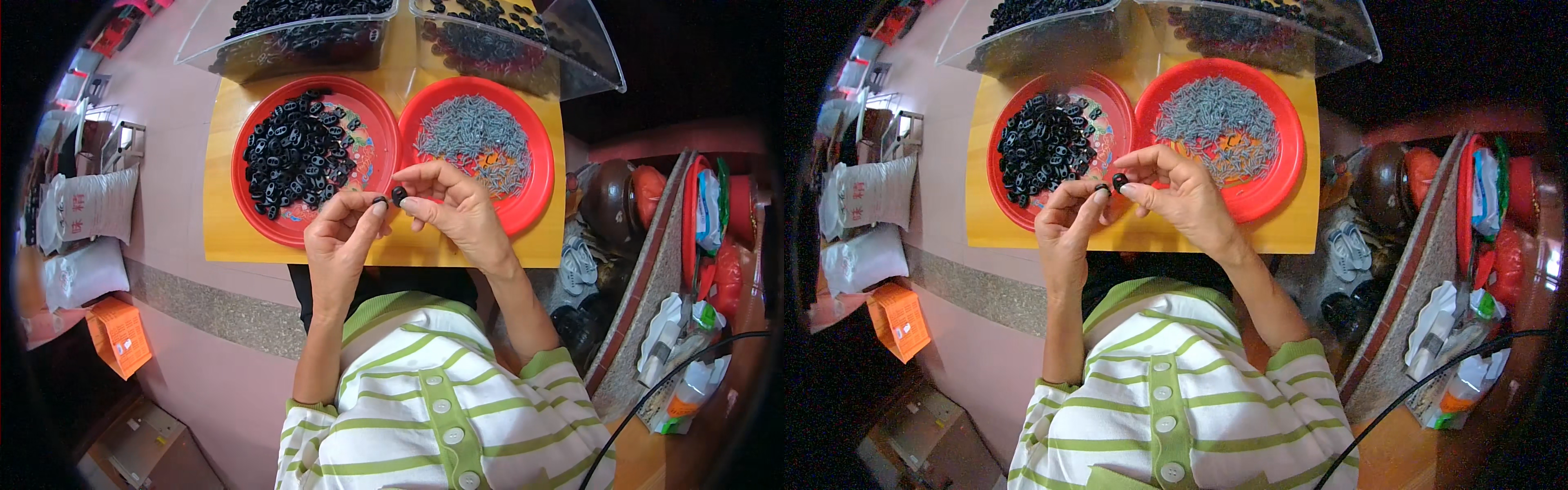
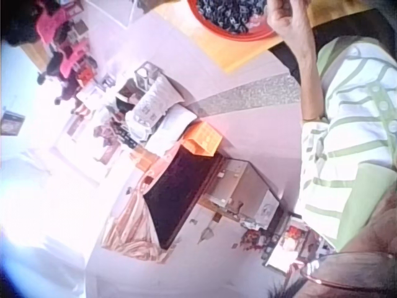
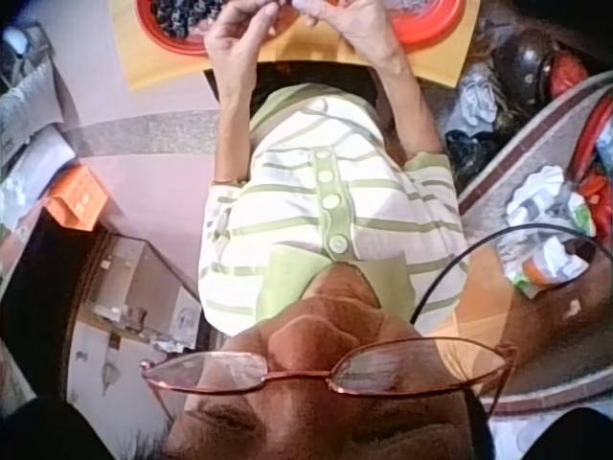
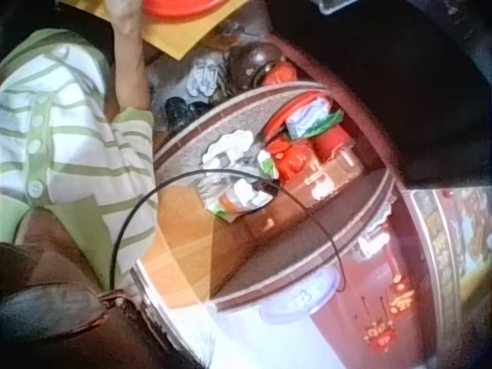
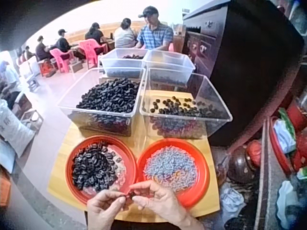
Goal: The person sits at a table and assembles small black plastic lock bodies with metal pins. They pick a black plastic component from a red tray, insert a metal pin from a second red tray, and place the assembled unit into a clear plastic bin. The process is repeated continuously throughout the video.
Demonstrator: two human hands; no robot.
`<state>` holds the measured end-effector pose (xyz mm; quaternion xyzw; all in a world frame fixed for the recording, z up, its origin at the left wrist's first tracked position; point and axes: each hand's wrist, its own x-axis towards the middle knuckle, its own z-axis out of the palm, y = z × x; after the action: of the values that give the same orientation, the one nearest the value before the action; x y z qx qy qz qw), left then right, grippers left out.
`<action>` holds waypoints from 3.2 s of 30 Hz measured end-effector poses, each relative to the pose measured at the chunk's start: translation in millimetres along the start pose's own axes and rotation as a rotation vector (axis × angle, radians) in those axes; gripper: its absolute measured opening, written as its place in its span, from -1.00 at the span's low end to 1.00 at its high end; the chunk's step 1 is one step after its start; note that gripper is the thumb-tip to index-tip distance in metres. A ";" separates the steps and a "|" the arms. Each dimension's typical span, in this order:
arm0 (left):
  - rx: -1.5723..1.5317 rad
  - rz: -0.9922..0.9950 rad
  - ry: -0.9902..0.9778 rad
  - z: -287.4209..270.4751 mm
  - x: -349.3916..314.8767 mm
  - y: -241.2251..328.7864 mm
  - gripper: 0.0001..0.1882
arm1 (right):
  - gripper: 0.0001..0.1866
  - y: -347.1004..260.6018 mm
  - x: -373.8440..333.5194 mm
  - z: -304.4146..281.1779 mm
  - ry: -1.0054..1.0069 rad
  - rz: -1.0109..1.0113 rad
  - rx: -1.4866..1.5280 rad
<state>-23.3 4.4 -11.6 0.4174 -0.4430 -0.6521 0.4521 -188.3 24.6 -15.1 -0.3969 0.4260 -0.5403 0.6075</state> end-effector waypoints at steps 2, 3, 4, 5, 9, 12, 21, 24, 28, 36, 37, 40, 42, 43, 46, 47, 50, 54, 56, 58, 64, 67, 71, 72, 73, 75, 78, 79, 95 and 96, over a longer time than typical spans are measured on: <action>0.011 -0.015 -0.003 0.2 0.0 -0.3 -0.89 | -0.79 2.6 0.0 -1.0 -0.002 -0.001 0.003; 0.016 -0.022 -0.005 0.4 0.1 -0.5 -0.89 | -0.79 2.9 0.0 -1.2 -0.005 0.005 -0.001; 0.019 -0.028 -0.006 0.7 0.5 -0.6 -0.88 | -0.80 3.4 0.0 -1.5 -0.008 0.010 -0.004; 0.022 -0.034 -0.007 1.2 1.0 -0.6 -0.87 | -0.80 3.8 0.0 -1.4 -0.004 0.015 0.004; -0.007 -0.084 -0.019 0.9 1.9 -2.0 -0.85 | -0.80 5.7 0.2 -0.9 0.011 0.007 0.016; -0.036 -0.076 -0.041 -0.1 2.7 -4.2 -0.85 | -0.79 8.5 0.0 -1.8 0.021 -0.003 0.005; -0.086 -0.142 -0.071 -5.2 4.7 -9.4 -0.86 | -0.80 20.2 -3.7 2.2 0.039 -0.016 0.020; -0.041 -0.116 -0.069 -3.4 5.6 -11.0 -0.85 | -0.80 22.4 -3.9 3.7 0.085 -0.066 -0.040; -0.084 -0.111 -0.071 -1.1 6.5 -7.2 -0.85 | -0.77 8.7 -3.0 3.0 0.062 -0.234 -0.431; -0.470 -0.141 0.089 7.9 6.7 -16.9 -0.91 | -0.73 -6.7 0.3 19.8 0.176 -0.366 -0.581; -0.503 -0.136 0.086 8.0 5.6 -20.9 -0.92 | -0.72 -4.0 0.8 19.6 0.182 -0.408 -0.593; -0.539 -0.136 0.070 13.1 5.2 -23.1 -0.92 | -0.71 -2.4 2.9 13.4 0.191 -0.467 -0.648; -0.505 -0.103 0.075 19.4 5.5 -20.2 -0.90 | -0.71 -4.5 2.8 9.3 0.180 -0.454 -0.620; -0.459 -0.079 0.107 25.3 5.2 -15.6 -0.87 | -0.71 -6.3 2.8 7.9 0.172 -0.446 -0.606; -0.250 0.035 0.069 21.3 3.9 -19.7 -0.80 | -0.75 -12.0 -0.5 5.4 0.138 -0.293 -0.540; -0.169 0.080 0.035 17.3 3.6 -24.4 -0.77 | -0.76 -13.2 -1.2 4.3 0.119 -0.291 -0.531; -0.113 0.222 0.006 14.1 4.8 -33.6 -0.77 | -0.78 -12.5 -2.0 1.7 0.084 -0.275 -0.445; -0.167 0.290 -0.033 20.4 2.3 -32.7 -0.82 | -0.79 3.1 -7.3 1.1 0.084 -0.198 -0.271; -0.179 0.291 -0.045 21.2 -1.1 -32.2 -0.84 | -0.80 2.0 -12.1 1.6 0.075 -0.128 -0.241; -0.179 0.292 -0.049 18.1 -2.3 -37.4 -0.85 | -0.80 3.2 -14.2 4.1 0.079 -0.133 -0.212; -0.220 0.251 -0.041 12.4 -0.8 -40.4 -0.86 | -0.84 1.8 -11.1 9.0 0.073 -0.079 -0.115; 0.042 0.334 -0.065 7.1 14.6 -33.6 -0.81 | -0.83 0.3 -2.4 7.5 0.106 -0.023 -0.087; 0.243 0.236 0.092 -0.1 51.5 -6.2 -0.78 | -0.78 -34.2 29.4 -6.4 0.215 -0.107 -0.253; 0.482 0.322 0.118 -3.7 61.8 2.9 -0.78 | -0.78 -46.3 41.7 -14.7 0.294 -0.335 -0.500; 0.724 0.411 0.133 -9.9 74.3 9.4 -0.78 | -0.79 -63.3 48.7 -20.9 0.417 -0.403 -0.615; 1.057 0.627 0.120 -28.3 96.8 4.7 -0.80 | -0.81 -94.7 66.1 -40.0 0.572 -0.636 -0.818; 1.195 0.629 0.103 -33.8 110.0 3.8 -0.86 | -0.77 -119.6 91.3 -58.4 0.680 -0.702 -0.972; 1.216 0.637 0.100 -34.3 113.0 3.2 -0.87 | -0.76 -123.2 97.7 -61.1 0.679 -0.707 -1.029; 1.247 0.579 -0.014 -24.7 128.7 -9.7 -0.85 | -0.95 -4.4 39.4 -52.9 0.122 -0.251 -1.067; 1.243 0.558 -0.022 -24.9 129.4 -7.7 -0.86 | -0.94 -3.9 38.9 -51.9 0.085 -0.267 -1.144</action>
<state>-32.9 -123.1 -44.0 0.4630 -0.8310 -0.1398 0.2749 -236.6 -15.7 -31.5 -0.6896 0.6202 -0.3119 0.2060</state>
